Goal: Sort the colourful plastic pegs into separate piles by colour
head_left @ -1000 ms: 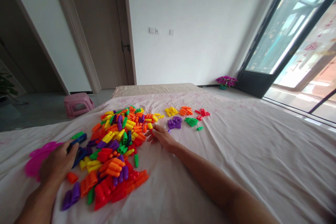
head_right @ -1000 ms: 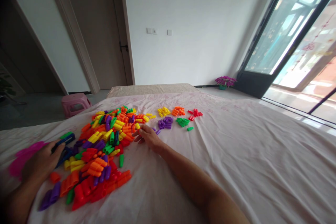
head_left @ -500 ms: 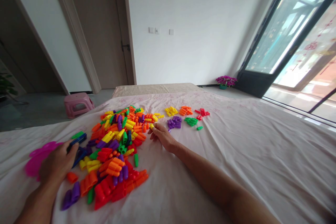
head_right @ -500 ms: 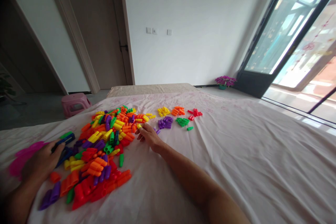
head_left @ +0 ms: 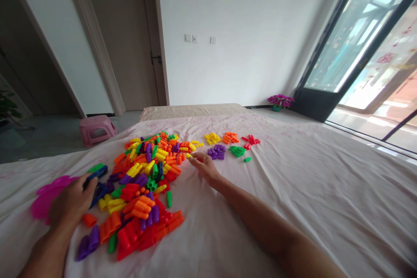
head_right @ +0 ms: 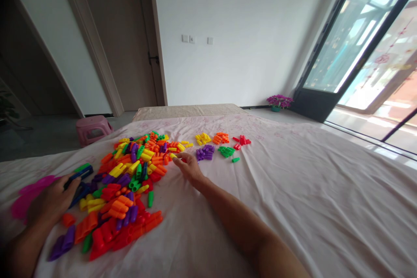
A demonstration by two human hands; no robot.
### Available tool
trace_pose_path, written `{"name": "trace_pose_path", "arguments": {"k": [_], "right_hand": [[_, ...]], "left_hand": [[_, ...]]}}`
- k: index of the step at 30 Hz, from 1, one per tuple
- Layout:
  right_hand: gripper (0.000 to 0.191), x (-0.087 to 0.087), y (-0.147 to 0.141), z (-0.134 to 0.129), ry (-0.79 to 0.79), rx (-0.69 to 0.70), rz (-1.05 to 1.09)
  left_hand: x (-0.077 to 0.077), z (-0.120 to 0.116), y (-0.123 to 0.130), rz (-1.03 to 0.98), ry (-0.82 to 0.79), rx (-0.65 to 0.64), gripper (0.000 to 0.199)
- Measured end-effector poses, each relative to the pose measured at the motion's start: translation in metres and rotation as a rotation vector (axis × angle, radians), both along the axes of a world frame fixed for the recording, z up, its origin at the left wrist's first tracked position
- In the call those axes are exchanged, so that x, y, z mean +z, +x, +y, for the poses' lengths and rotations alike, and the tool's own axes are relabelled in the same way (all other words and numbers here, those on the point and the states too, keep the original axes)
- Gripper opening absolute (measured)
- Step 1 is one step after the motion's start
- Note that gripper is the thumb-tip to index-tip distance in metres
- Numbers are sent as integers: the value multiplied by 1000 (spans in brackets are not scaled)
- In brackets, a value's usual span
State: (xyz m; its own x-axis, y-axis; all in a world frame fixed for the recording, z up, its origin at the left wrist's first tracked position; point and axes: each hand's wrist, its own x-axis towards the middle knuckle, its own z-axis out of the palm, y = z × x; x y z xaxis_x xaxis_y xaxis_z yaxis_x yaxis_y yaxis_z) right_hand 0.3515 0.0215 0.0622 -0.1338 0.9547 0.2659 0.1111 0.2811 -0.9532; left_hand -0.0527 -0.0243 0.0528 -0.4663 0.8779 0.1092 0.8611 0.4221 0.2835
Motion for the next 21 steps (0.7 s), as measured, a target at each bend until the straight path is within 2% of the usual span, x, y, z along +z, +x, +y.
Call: {"name": "trace_pose_path", "arguments": {"k": [2, 6, 10, 13, 16, 21], "right_hand": [[36, -1, 5, 3, 57, -57, -113], [29, -1, 13, 1, 165, -182, -476], [24, -2, 10, -7, 258, -88, -689], [35, -1, 6, -12, 289, -70, -726], [47, 3, 7, -10, 225, -110, -703], [43, 6, 23, 14, 80, -97, -388]], "left_hand": [[0, 0, 0, 6, -10, -2, 68], [2, 0, 0, 13, -17, -5, 68], [3, -1, 2, 13, -37, 9, 71], [4, -1, 3, 1, -38, 10, 72], [2, -1, 2, -1, -28, 4, 71], [-1, 0, -1, 18, -31, 0, 73]]}}
